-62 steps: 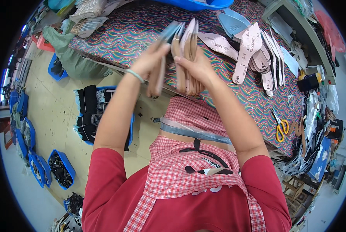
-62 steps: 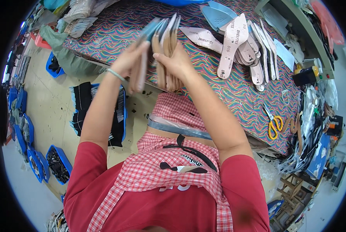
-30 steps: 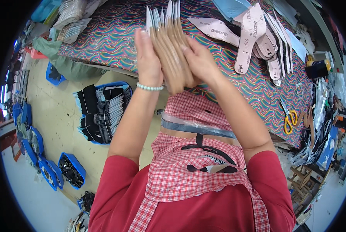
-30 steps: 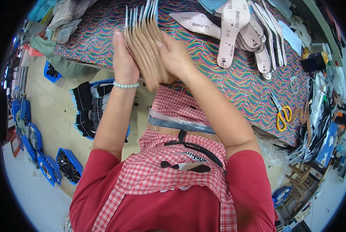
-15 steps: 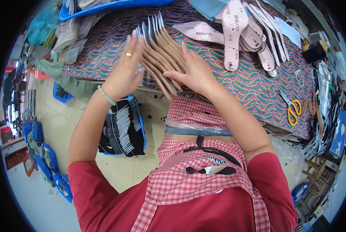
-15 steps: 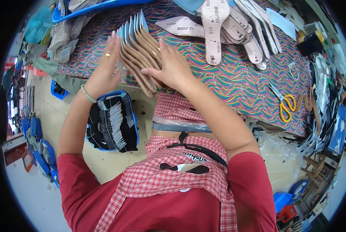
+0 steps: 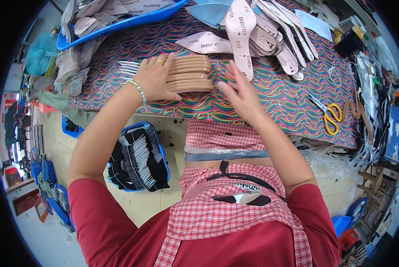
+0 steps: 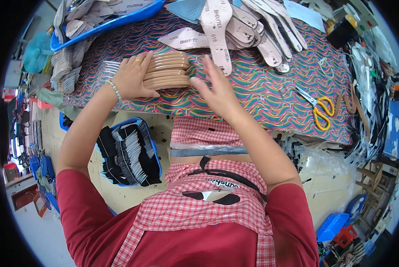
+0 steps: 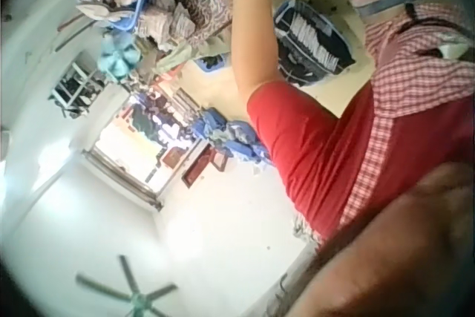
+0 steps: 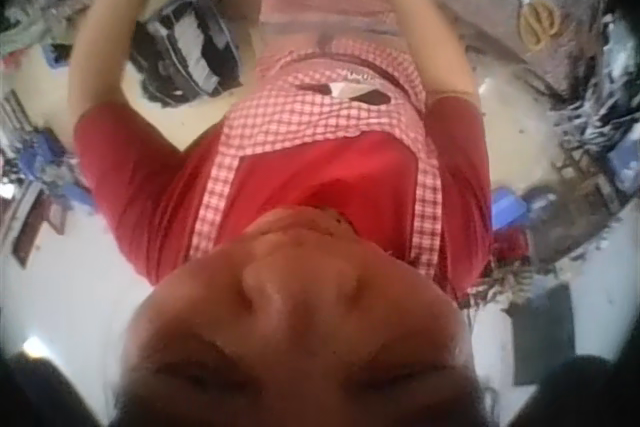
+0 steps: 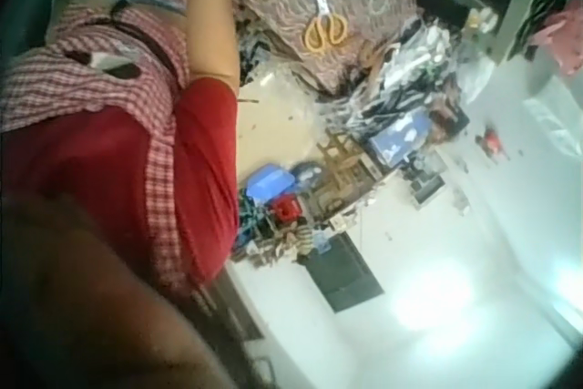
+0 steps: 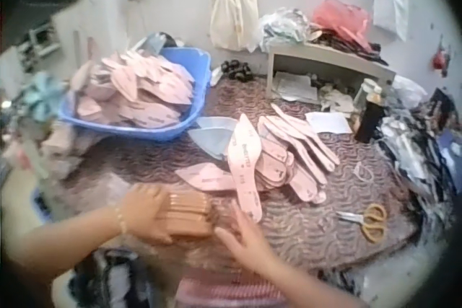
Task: The person assembles shoe parts by hand, repeatedly picking up a pink insole and a light blue sole piece, aligning them, and pressing them together. They handle the parts one at a time, turning them over and adjusting alignment before placing the assembled unit on the table.
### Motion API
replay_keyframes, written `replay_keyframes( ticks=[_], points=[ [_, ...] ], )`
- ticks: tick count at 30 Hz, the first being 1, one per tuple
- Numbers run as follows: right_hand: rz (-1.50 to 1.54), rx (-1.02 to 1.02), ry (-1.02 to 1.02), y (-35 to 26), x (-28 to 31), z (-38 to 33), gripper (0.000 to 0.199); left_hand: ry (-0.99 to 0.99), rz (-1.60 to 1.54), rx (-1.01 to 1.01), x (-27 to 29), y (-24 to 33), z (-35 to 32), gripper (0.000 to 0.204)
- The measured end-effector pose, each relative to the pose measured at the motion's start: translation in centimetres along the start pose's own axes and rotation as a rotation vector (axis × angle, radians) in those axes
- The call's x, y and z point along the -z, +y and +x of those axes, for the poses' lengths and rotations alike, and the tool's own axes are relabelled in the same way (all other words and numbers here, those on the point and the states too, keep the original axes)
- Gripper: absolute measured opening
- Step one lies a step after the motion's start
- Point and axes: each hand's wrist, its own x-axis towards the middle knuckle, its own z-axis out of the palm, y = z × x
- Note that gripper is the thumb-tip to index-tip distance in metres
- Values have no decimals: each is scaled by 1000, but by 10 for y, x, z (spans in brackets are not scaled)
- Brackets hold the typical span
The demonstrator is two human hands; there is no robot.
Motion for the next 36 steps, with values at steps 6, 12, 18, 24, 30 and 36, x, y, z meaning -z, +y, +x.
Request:
replay_keyframes(
  ticks=[6, 12, 18, 24, 30, 36],
  points=[
    [-413, 376, -98, 11, -26, 33, 93, 130, 97, -114, 0, -2, -7, 131],
    [-408, 357, 41, -16, 22, 10, 56, -82, -73, 16, 30, 15, 16, 120],
    [-554, -99, 594, 13, 260, -27, 21, 84, -165, -59, 2, 5, 10, 111],
    [-1152, -383, 325, 60, 397, -46, 26, 67, -400, 14, 8, -4, 7, 98],
    [-368, -131, 707, 19, 446, -37, 24, 125, -1570, 272, 38, -7, -60, 77],
    [-41, -24, 585, -2, 472, -23, 21, 508, -2461, -141, -23, 40, -103, 69]
  ],
)
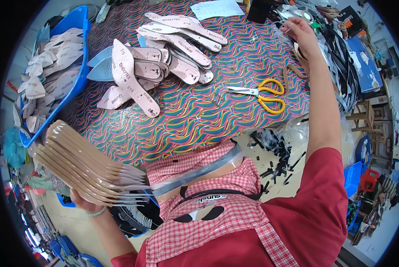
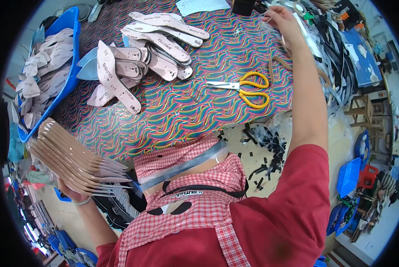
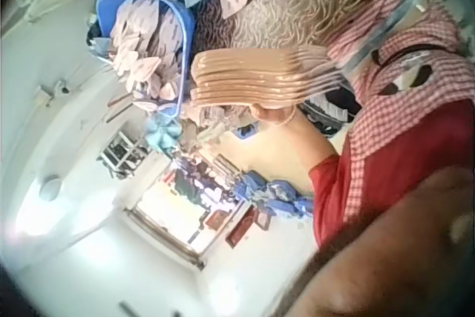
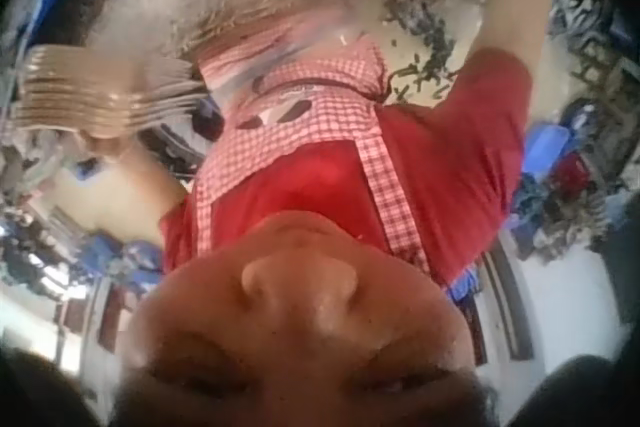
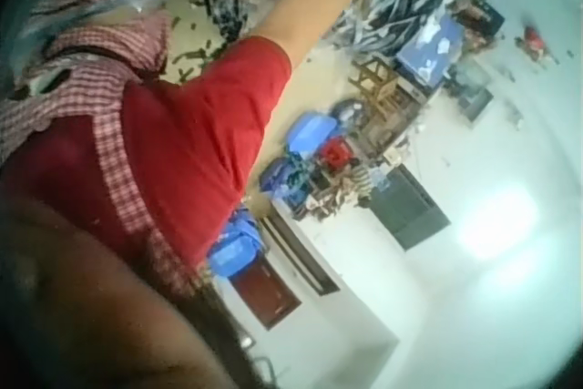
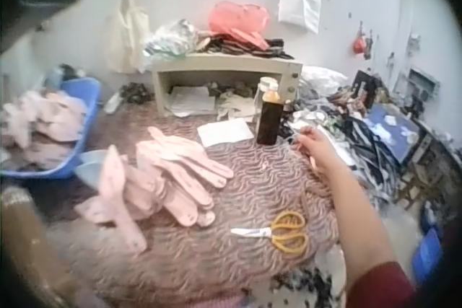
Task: The person assembles shoe parts by hand, repeatedly picking up a pink insole and a light blue sole piece, aligning them, and pressing them together. They handle the parts one at a time, turning them over and adjusting alignment before placing the assembled unit on the table.
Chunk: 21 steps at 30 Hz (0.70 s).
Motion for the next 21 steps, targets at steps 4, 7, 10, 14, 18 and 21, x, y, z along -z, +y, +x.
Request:
replay_keyframes(
  ticks=[4, 7, 10, 14, 18, 21],
  points=[
    [-256, -151, -121, -9, 7, 4, 34, -26, -97, -14, -34, -49, -6, 69],
    [-485, -161, -210, 7, 13, 12, 28, -13, -146, 4, -26, -64, -14, 68],
    [-478, -131, -204, 5, 0, 1, 28, -40, -168, -13, -23, -67, -20, 67],
    [-767, -103, -225, 36, 13, -4, 27, -88, -162, -8, -18, -64, -25, 69],
    [68, -33, -124, -45, -20, -20, 26, -4, -171, -38, -6, -65, -40, 71],
    [-142, 299, -188, -34, -13, -23, 21, -72, -204, -51, -6, -68, -37, 70]
  ],
)
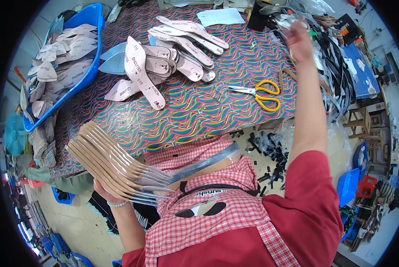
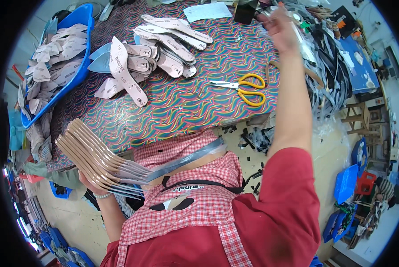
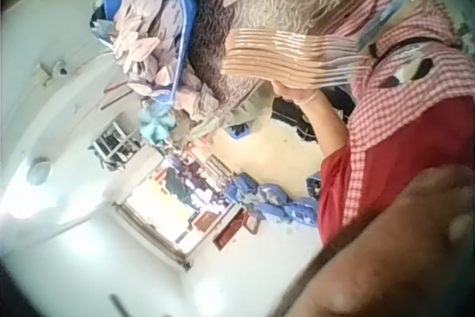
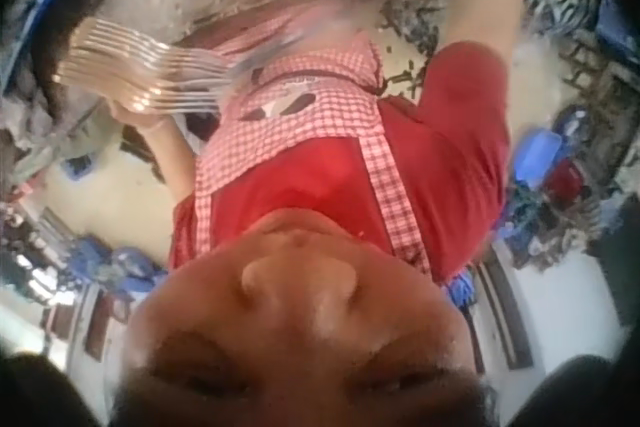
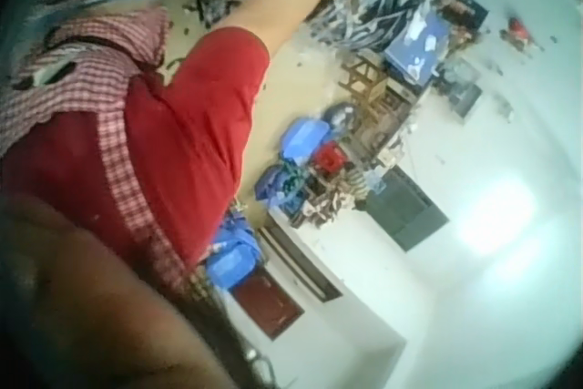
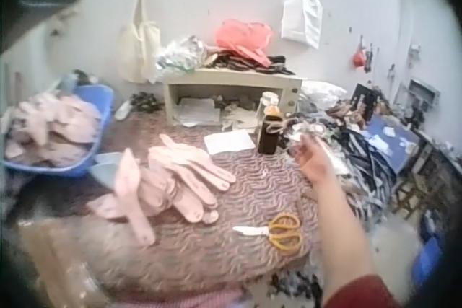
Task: The person assembles shoe parts by hand, repeatedly picking up a pink insole and a light blue sole piece, aligning them, and pressing them together. They handle the parts one at a time, turning them over and adjusting alignment before placing the assembled unit on the table.
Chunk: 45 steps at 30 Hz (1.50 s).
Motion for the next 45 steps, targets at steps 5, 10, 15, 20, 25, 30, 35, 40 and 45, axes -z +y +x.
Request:
replay_keyframes(
  ticks=[5, 10, 15, 20, 25, 30, 35, 40, 45],
  points=[
    [-658, -553, -91, 64, -4, -13, 23, -59, -24, 8, 1, -3, 1, 71],
    [-115, -478, 48, -5, -31, 3, 25, 30, 16, -9, 9, -3, -10, 78],
    [-190, -283, -422, -82, -136, -19, 24, 61, -80, 100, -29, -12, 5, 95],
    [296, -502, -735, -177, -279, -89, 23, -183, -171, 107, -66, -34, 37, 91],
    [623, -555, -586, -181, -349, -108, 22, 65, -218, 85, -19, -49, 27, 82],
    [517, -271, -402, -187, -389, -137, 17, -40, -311, 31, -13, -41, 15, 72],
    [713, -687, -453, -156, -401, -116, 15, -44, -484, 5, -10, -35, 7, 70],
    [1050, -1035, -645, -129, -405, -96, 23, -236, -104, 231, 14, 39, -1, 76],
    [544, -468, -752, -244, -431, -51, 33, -115, 885, 466, -4, 75, -3, 97]
  ],
)
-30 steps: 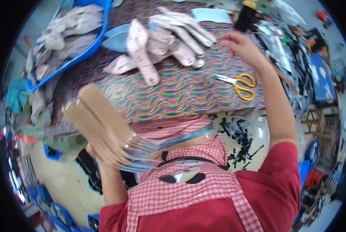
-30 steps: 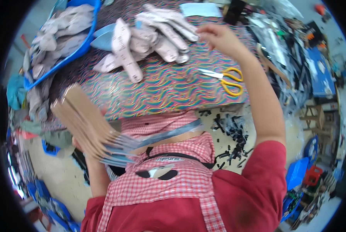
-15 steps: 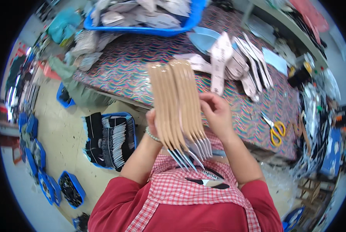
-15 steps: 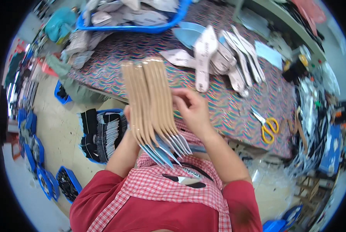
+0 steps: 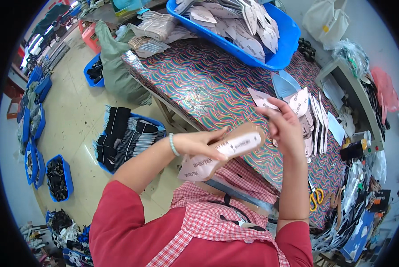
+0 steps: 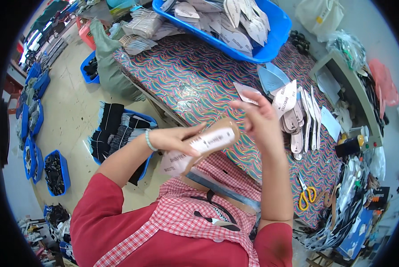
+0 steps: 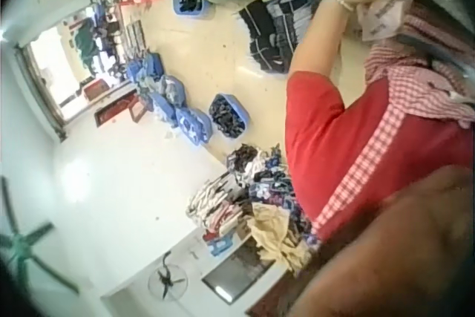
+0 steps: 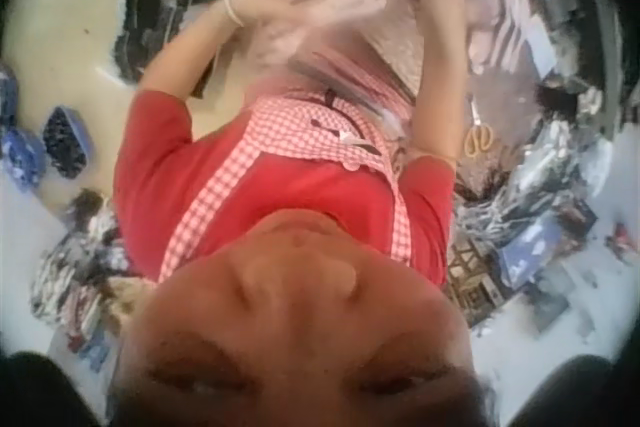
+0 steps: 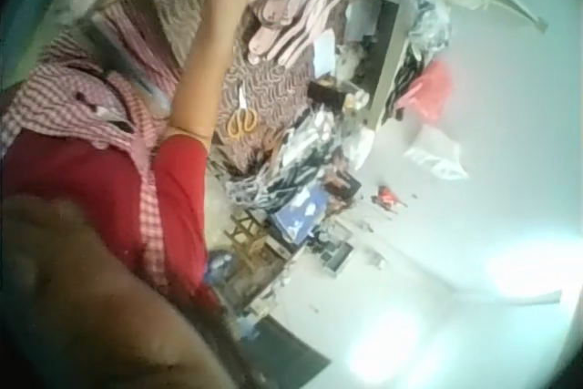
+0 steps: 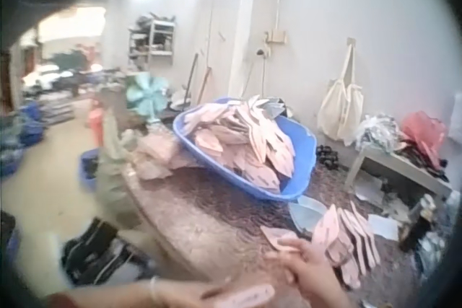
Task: The person assembles shoe parts by hand, repeatedly picking up a pink insole and a light blue sole piece, aligning them, and pressing them together. They handle the parts one at a time, turning them over and adjusting alignment before placing the assembled unit on the table.
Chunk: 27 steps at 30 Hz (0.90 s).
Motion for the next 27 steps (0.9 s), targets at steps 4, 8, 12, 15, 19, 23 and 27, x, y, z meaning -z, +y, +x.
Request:
replay_keyframes(
  ticks=[4, 8, 12, 15, 19, 23, 27],
  points=[
    [-697, 470, -719, -20, -99, -75, 30, 117, 48, 77, 21, -54, 23, 120],
    [-737, 227, -227, -18, -62, -74, 18, 178, -555, -85, 47, -38, -28, 90],
    [-1609, 98, -61, 35, 56, -32, 19, 38, -684, -322, 49, -12, -52, 91],
    [-1229, 469, 393, 32, 45, 10, 24, -95, -655, -364, 20, -7, -42, 94],
    [549, 567, 231, -9, 3, 40, 71, -430, -806, -487, -16, -10, -7, 98],
    [1181, 199, -633, 35, -83, 1, 97, -223, -1132, -621, -14, -20, -1, 95],
    [949, -145, -191, 58, -87, -35, 108, -145, -1262, -756, 6, -1, -15, 88]
  ],
)
